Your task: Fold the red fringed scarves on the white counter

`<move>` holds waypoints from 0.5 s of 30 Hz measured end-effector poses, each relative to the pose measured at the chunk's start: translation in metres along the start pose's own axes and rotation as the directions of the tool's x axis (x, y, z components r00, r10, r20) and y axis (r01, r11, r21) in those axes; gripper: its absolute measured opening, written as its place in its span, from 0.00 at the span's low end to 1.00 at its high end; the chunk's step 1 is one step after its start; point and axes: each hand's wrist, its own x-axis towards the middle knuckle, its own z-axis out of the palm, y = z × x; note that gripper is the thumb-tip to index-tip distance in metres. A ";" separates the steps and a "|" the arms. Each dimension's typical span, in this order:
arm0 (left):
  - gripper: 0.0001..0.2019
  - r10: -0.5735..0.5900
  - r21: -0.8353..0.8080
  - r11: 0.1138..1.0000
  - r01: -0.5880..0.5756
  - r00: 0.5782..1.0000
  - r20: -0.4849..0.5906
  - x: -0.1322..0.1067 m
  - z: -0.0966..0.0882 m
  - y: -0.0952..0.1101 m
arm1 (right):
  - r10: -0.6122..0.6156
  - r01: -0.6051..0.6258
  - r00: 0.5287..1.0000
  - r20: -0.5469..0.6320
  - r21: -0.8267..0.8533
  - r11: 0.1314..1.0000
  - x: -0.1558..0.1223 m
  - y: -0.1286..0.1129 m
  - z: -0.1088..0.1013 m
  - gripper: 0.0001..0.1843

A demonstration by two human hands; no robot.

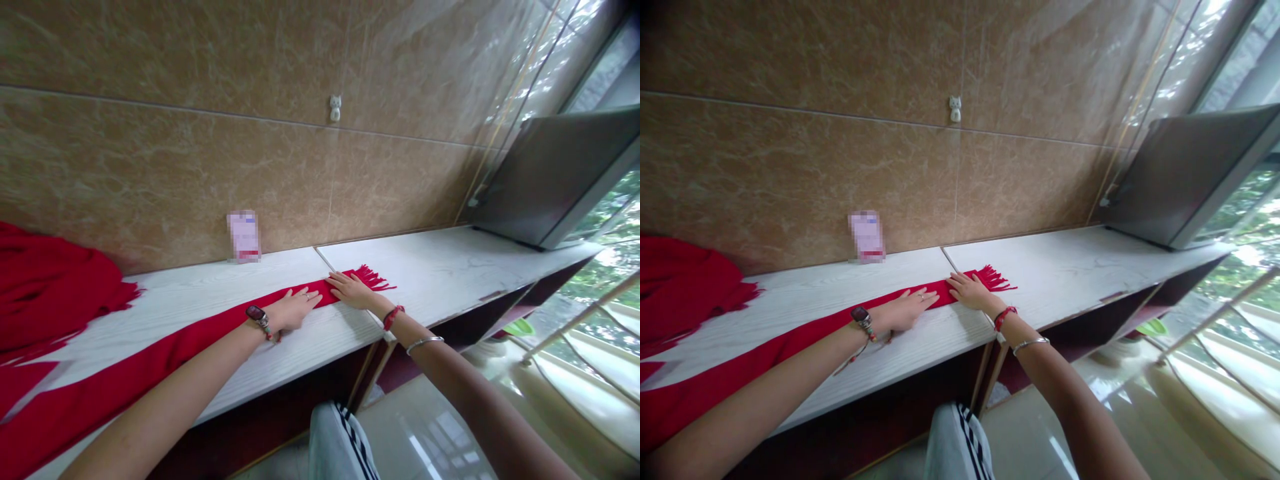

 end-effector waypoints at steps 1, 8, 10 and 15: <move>0.30 -0.042 -0.030 0.999 0.042 0.999 -0.020 -0.002 -0.003 -0.001 | -0.001 0.002 0.999 -0.032 0.006 1.000 -0.001 -0.003 -0.003 0.22; 0.31 -0.183 -0.096 0.979 0.179 0.983 -0.032 -0.017 0.007 -0.017 | -0.191 0.214 0.970 -0.151 0.152 0.965 -0.010 -0.036 -0.018 0.21; 0.27 -0.135 -0.013 0.991 0.135 0.981 -0.137 -0.017 0.010 -0.018 | -0.195 0.209 0.975 -0.105 0.139 0.968 -0.007 -0.041 -0.019 0.20; 0.17 0.031 0.200 0.980 0.017 0.971 -0.236 -0.011 0.001 -0.017 | -0.153 0.155 0.988 -0.027 0.112 0.982 0.000 -0.036 -0.021 0.24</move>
